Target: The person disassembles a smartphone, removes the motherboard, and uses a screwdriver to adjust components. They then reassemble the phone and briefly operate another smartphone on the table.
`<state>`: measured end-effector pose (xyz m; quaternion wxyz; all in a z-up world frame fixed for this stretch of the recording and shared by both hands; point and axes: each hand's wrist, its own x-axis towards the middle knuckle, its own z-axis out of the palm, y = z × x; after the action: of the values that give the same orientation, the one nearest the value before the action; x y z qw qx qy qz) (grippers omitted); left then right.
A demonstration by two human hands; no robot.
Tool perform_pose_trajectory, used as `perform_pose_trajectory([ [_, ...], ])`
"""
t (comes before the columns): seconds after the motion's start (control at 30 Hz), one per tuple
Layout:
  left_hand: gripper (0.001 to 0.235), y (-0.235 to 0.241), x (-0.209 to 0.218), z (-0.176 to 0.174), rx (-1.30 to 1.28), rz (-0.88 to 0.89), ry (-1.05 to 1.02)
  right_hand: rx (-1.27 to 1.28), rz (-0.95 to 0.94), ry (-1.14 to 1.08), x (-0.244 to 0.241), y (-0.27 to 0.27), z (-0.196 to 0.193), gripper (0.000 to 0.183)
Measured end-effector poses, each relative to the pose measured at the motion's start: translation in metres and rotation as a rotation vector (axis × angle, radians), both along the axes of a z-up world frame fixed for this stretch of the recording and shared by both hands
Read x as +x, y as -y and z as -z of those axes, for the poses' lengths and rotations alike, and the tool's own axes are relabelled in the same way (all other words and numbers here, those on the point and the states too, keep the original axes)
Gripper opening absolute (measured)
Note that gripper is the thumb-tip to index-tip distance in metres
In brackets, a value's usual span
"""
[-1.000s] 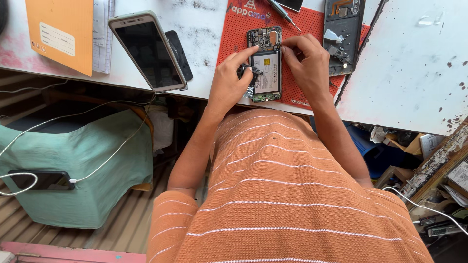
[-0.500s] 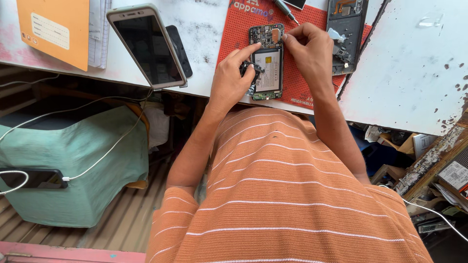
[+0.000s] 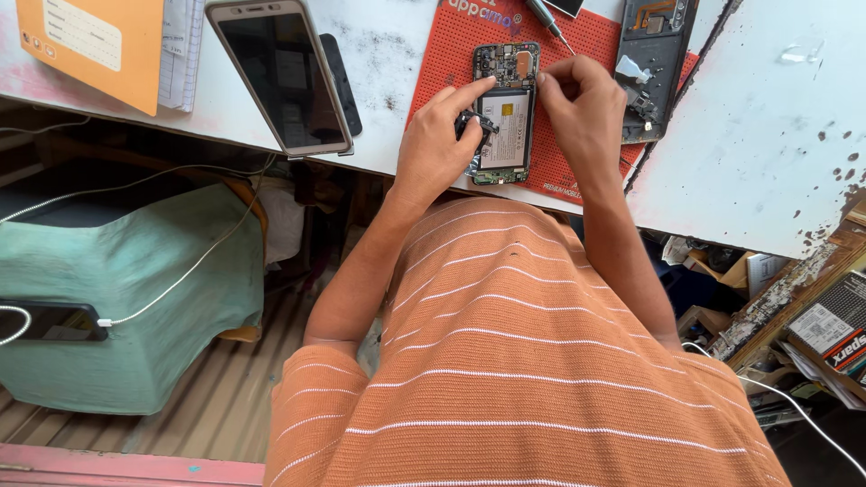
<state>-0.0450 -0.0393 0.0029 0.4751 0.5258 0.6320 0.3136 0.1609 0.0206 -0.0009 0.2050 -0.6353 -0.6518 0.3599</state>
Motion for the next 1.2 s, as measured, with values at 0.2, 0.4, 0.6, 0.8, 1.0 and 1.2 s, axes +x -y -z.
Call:
perform_pose_trajectory([
  [0.2, 0.051, 0.000, 0.001, -0.001, 0.116, 0.024, -0.001, 0.120, -0.034, -0.001, -0.004, 0.017, -0.004, 0.012],
  [0.4, 0.064, -0.019, 0.012, -0.001, 0.018, 0.190, -0.186, 0.122, -0.007, 0.002, -0.006, 0.016, 0.003, 0.014],
  [0.6, 0.066, -0.023, 0.011, 0.002, -0.002, 0.227, -0.208, 0.147, 0.006, 0.031, -0.010, 0.013, 0.013, 0.015],
  [0.8, 0.066, -0.024, 0.012, 0.000, -0.014, 0.221, -0.189, 0.124, 0.031, 0.005, -0.010, 0.011, 0.007, 0.014],
  [1.0, 0.065, -0.025, 0.012, -0.001, -0.033, 0.225, -0.184, -0.041, 0.092, -0.012, -0.007, 0.000, -0.001, 0.016],
  [1.2, 0.065, -0.024, 0.012, 0.001, -0.005, 0.210, -0.178, -0.090, 0.096, 0.053, -0.010, -0.007, -0.004, 0.019],
])
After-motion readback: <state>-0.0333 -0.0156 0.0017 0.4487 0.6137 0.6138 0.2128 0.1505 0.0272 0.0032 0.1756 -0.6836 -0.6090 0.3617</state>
